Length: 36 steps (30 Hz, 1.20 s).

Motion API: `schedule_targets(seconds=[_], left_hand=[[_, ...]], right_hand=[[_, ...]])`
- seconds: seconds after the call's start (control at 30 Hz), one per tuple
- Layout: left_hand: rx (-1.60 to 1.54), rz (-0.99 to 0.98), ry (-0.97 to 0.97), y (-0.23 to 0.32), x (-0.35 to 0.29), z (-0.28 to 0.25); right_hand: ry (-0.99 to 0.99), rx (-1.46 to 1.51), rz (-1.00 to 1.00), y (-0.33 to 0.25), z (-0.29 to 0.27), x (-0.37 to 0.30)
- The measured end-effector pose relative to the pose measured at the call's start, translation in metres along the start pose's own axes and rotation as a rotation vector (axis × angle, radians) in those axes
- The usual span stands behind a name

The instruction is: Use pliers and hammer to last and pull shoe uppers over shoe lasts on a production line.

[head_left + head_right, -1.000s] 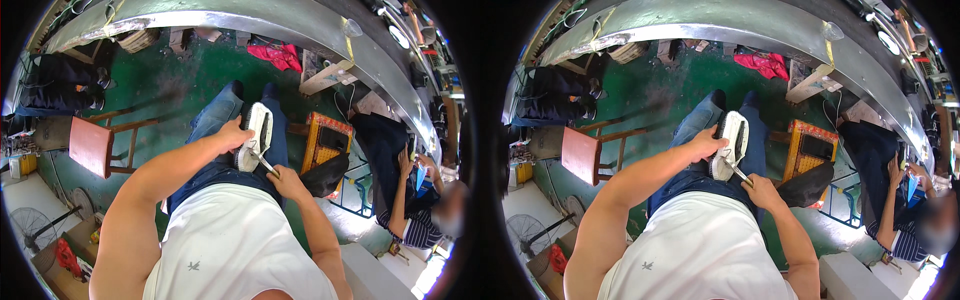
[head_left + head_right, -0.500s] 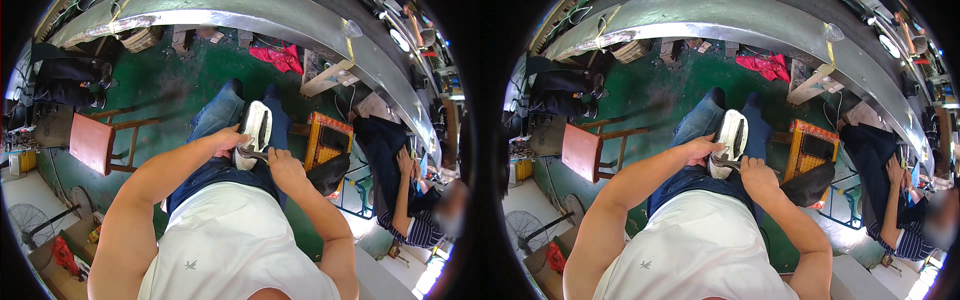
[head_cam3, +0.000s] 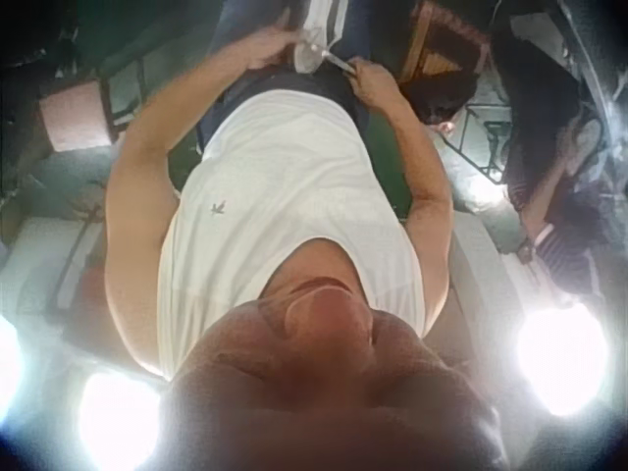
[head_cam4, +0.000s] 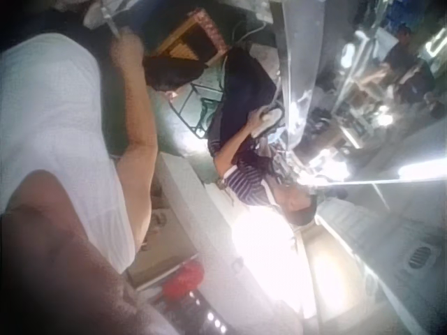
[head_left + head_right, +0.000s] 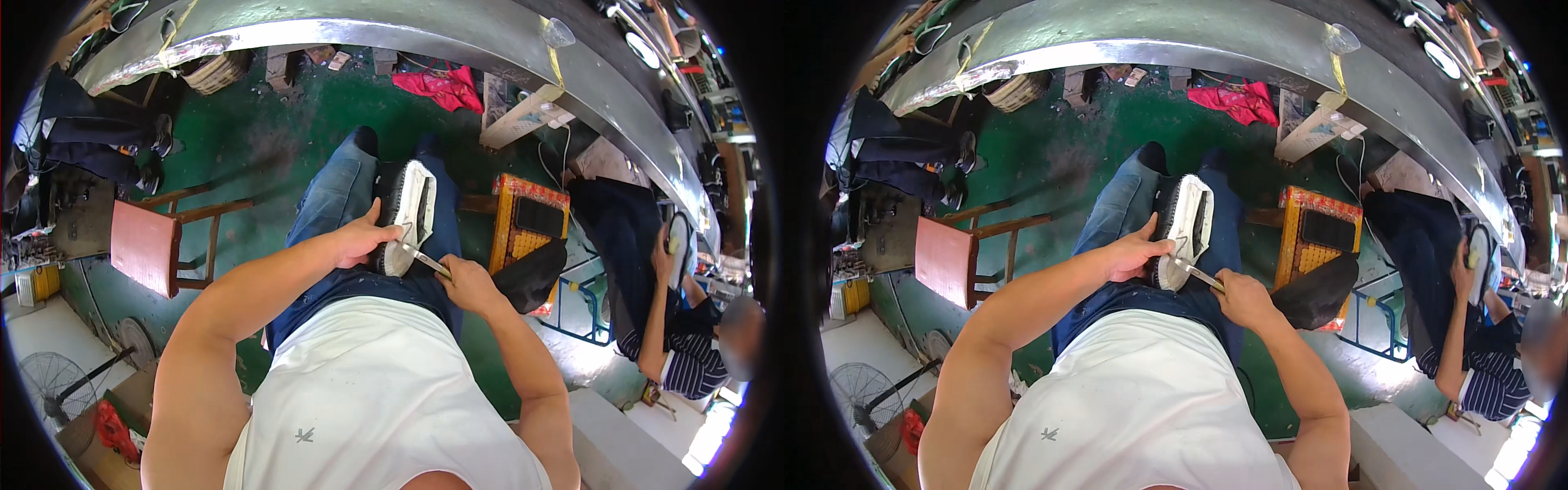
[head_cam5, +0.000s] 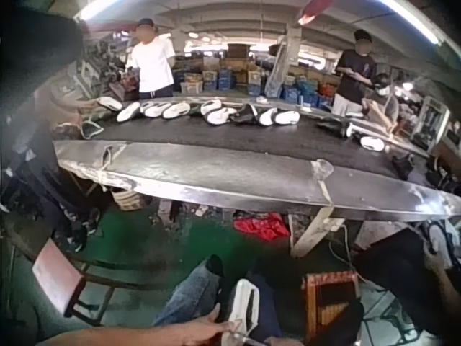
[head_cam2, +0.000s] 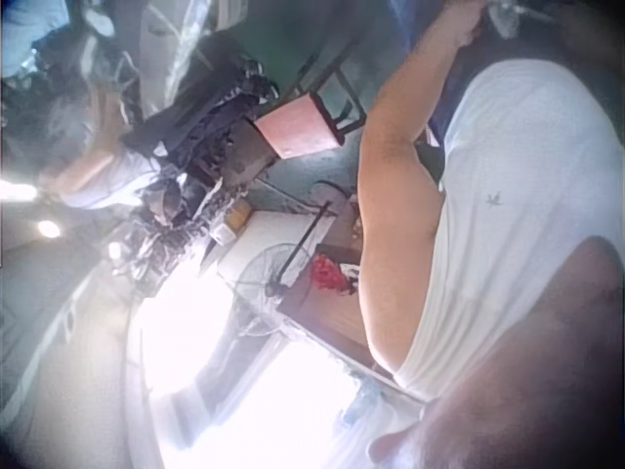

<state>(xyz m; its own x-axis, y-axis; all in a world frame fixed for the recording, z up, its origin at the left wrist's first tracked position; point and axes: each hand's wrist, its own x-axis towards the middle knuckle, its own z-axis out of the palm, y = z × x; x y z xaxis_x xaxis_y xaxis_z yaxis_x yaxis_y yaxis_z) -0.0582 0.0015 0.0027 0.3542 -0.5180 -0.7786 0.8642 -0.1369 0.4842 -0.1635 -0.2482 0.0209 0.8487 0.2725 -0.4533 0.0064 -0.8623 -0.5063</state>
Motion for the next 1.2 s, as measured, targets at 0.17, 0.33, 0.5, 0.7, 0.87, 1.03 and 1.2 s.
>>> schedule_targets(seconds=[0.17,0.33,0.5,0.7,0.87,1.03,1.2], left_hand=[[-0.051,-0.021,0.039,-0.005,0.013,-0.004],[0.081,0.034,0.073,0.003,0.008,0.001],[0.365,0.207,0.204,-0.028,0.025,-0.002],[0.214,0.393,0.073,-0.073,0.012,0.005],[0.161,0.414,0.138,-0.069,0.02,0.007],[0.01,0.493,0.09,-0.078,0.029,0.0],[0.124,0.466,0.134,-0.079,0.031,-0.001]], right_hand=[[0.115,-0.148,-0.136,-0.012,0.006,-0.004],[0.203,-0.499,-0.225,-0.023,-0.009,0.004],[-0.216,0.179,-0.01,0.015,-0.002,-0.001],[-0.704,0.948,0.207,0.054,-0.005,0.022],[-0.748,0.843,0.262,0.01,-0.063,0.017],[-0.74,0.566,0.249,0.011,-0.072,0.02],[-0.307,0.635,0.133,-0.011,-0.056,0.01]])
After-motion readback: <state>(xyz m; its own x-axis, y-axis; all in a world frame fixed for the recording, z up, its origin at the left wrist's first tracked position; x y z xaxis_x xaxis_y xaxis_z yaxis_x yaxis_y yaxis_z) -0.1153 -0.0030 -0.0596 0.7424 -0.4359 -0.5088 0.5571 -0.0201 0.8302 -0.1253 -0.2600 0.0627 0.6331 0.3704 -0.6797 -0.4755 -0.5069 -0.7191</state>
